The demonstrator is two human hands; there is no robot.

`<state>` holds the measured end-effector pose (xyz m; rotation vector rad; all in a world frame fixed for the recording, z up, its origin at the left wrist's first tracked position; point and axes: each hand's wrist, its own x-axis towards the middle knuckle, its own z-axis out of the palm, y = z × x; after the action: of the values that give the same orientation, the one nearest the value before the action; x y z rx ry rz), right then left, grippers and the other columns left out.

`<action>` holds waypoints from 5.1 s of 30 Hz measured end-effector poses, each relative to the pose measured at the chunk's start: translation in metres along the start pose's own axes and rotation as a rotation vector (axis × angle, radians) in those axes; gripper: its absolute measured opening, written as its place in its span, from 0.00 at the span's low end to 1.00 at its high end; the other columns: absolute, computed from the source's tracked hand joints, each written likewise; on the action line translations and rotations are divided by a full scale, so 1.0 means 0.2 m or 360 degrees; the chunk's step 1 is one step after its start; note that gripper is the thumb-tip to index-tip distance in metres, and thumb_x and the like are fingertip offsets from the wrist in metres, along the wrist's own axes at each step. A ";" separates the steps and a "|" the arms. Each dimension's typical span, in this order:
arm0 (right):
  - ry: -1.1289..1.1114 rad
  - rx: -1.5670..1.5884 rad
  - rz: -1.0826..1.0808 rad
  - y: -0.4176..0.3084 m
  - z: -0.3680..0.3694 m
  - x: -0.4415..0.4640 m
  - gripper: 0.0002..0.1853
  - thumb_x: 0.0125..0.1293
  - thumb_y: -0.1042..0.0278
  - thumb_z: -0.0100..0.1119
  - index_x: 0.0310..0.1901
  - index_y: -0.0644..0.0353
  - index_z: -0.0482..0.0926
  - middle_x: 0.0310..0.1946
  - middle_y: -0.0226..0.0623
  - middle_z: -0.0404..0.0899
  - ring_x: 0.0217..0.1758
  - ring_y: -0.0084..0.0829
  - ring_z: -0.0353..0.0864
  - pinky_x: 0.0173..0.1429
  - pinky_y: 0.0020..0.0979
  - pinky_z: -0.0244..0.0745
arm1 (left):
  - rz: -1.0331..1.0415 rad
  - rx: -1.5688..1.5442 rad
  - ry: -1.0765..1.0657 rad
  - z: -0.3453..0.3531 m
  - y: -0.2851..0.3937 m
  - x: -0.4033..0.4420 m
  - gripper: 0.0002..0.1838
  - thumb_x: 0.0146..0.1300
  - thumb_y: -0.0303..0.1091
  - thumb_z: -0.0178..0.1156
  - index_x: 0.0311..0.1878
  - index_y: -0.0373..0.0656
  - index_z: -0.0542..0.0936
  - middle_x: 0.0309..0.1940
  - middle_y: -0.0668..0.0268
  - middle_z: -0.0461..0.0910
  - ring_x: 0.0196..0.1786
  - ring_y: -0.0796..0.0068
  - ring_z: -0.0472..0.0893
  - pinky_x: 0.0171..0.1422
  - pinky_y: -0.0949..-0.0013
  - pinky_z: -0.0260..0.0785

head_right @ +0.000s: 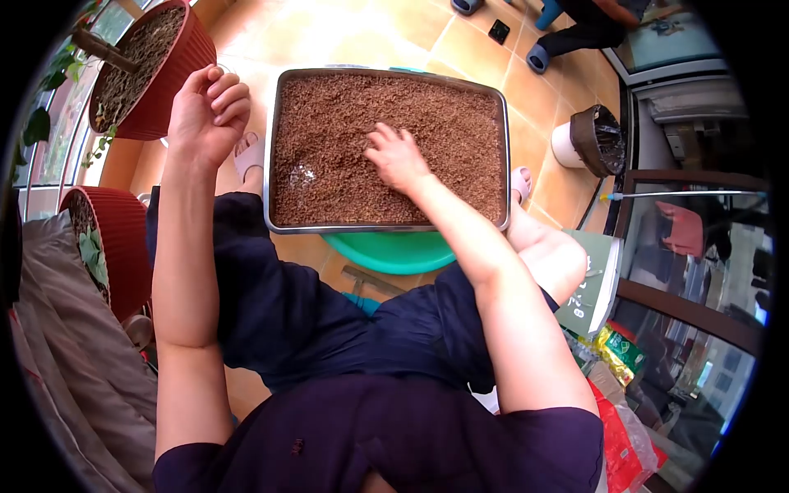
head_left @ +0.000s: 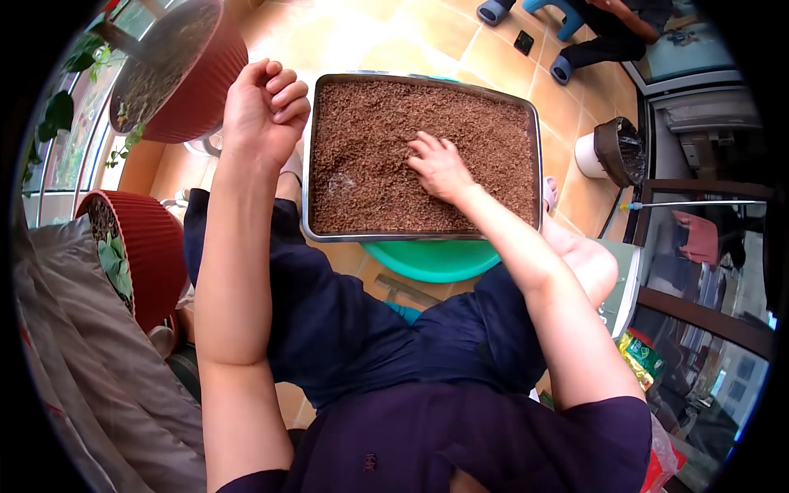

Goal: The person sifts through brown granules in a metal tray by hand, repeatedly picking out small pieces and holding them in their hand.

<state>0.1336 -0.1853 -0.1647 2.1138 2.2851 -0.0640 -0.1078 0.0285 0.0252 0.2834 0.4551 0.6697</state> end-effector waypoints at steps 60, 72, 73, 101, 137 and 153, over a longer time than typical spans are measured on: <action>0.0594 0.0531 0.0772 -0.67 0.16 -0.85 0.10 0.57 0.68 0.64 0.42 0.54 0.81 0.44 0.37 0.77 0.55 0.40 0.75 0.59 0.45 0.70 | -0.0690 0.0578 0.0664 -0.54 -1.42 -0.95 0.14 0.77 0.46 0.51 0.34 0.52 0.70 0.21 0.77 0.62 0.20 0.83 0.59 0.20 0.78 0.49; 0.0261 0.0307 0.0829 -0.81 0.09 -0.91 0.04 0.59 0.64 0.60 0.34 0.49 0.83 0.42 0.31 0.75 0.53 0.34 0.74 0.45 0.39 0.75 | -0.0782 0.0630 0.0649 -0.52 -1.38 -0.88 0.14 0.77 0.46 0.50 0.34 0.51 0.70 0.22 0.77 0.64 0.21 0.84 0.60 0.21 0.78 0.50; 0.0137 0.0332 0.0831 -0.82 0.06 -0.89 0.05 0.60 0.64 0.60 0.35 0.50 0.84 0.43 0.32 0.75 0.53 0.35 0.74 0.44 0.39 0.77 | -0.0803 0.0631 0.0650 -0.50 -1.36 -0.84 0.14 0.77 0.46 0.50 0.34 0.51 0.70 0.22 0.77 0.64 0.21 0.84 0.60 0.21 0.78 0.51; 0.0834 0.1190 0.2186 -0.08 0.23 -0.79 0.04 0.62 0.64 0.69 0.37 0.50 0.84 0.37 0.35 0.83 0.40 0.37 0.84 0.46 0.40 0.78 | -0.0698 0.0683 0.0413 -0.38 -1.29 -0.65 0.19 0.77 0.38 0.52 0.66 0.41 0.71 0.31 0.75 0.70 0.28 0.84 0.67 0.26 0.80 0.57; 0.0668 0.1723 0.1181 -0.63 -0.29 -0.75 0.07 0.61 0.68 0.63 0.35 0.60 0.75 0.30 0.41 0.79 0.35 0.43 0.82 0.40 0.43 0.76 | -0.0160 0.1490 0.0432 -0.46 -1.38 -0.59 0.10 0.69 0.40 0.67 0.40 0.44 0.80 0.24 0.79 0.74 0.22 0.91 0.65 0.24 0.81 0.53; 0.0645 0.0840 0.1609 -0.24 0.09 -0.67 0.02 0.64 0.66 0.66 0.37 0.50 0.83 0.39 0.38 0.76 0.49 0.42 0.78 0.52 0.41 0.77 | -0.0665 0.0332 0.0060 -0.31 -1.27 -0.62 0.05 0.71 0.32 0.62 0.44 0.43 0.76 0.42 0.63 0.80 0.41 0.76 0.77 0.34 0.78 0.68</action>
<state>0.0957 -0.3237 -0.1755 3.5541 1.0822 -0.2448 -0.0900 -0.2376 -0.0903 0.3599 0.6005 0.2198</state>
